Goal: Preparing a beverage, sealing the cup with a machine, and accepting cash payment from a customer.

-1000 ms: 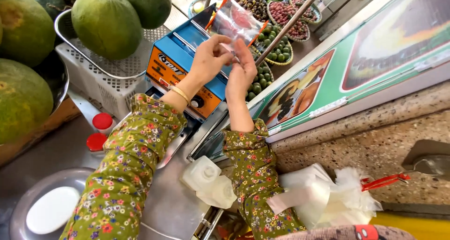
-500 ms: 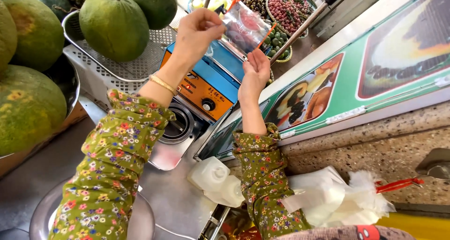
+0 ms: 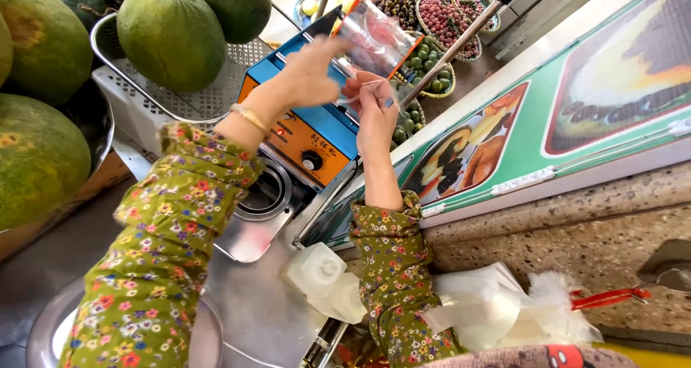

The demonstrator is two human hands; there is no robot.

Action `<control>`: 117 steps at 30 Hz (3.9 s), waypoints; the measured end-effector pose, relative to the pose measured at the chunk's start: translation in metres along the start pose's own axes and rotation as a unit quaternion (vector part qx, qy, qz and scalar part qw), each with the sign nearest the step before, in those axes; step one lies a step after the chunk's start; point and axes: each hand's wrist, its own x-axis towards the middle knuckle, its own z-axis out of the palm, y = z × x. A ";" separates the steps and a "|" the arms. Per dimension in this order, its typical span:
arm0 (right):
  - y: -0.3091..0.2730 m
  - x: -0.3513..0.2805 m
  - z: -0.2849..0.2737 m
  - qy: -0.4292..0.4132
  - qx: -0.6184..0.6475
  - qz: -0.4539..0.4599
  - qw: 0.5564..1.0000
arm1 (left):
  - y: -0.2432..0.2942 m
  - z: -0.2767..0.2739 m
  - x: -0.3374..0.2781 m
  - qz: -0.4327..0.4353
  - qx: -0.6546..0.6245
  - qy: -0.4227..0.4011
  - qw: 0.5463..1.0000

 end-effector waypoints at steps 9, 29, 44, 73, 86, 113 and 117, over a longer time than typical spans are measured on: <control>0.025 0.008 -0.017 0.017 0.076 0.025 0.997 | -0.040 -0.030 0.004 -0.026 0.266 0.026 0.963; -0.002 -0.001 0.003 0.034 -0.013 0.006 0.999 | -0.062 -0.020 0.005 -0.050 0.050 0.189 0.980; 0.002 0.005 -0.002 0.019 0.096 0.001 0.995 | -0.023 0.027 -0.006 -0.024 -0.213 0.077 0.974; 0.008 -0.004 0.001 0.030 0.029 -0.036 0.998 | 0.006 0.019 0.006 0.093 -0.017 0.095 0.991; 0.010 -0.002 0.000 0.027 -0.106 -0.055 0.992 | -0.045 -0.019 -0.009 0.035 0.140 0.050 0.988; 0.016 0.000 -0.002 0.133 0.020 -0.058 0.989 | -0.064 -0.062 -0.038 -0.008 0.092 0.211 0.973; 0.019 0.002 -0.004 0.125 0.035 -0.060 0.990 | -0.066 -0.051 -0.033 -0.009 0.123 0.129 0.984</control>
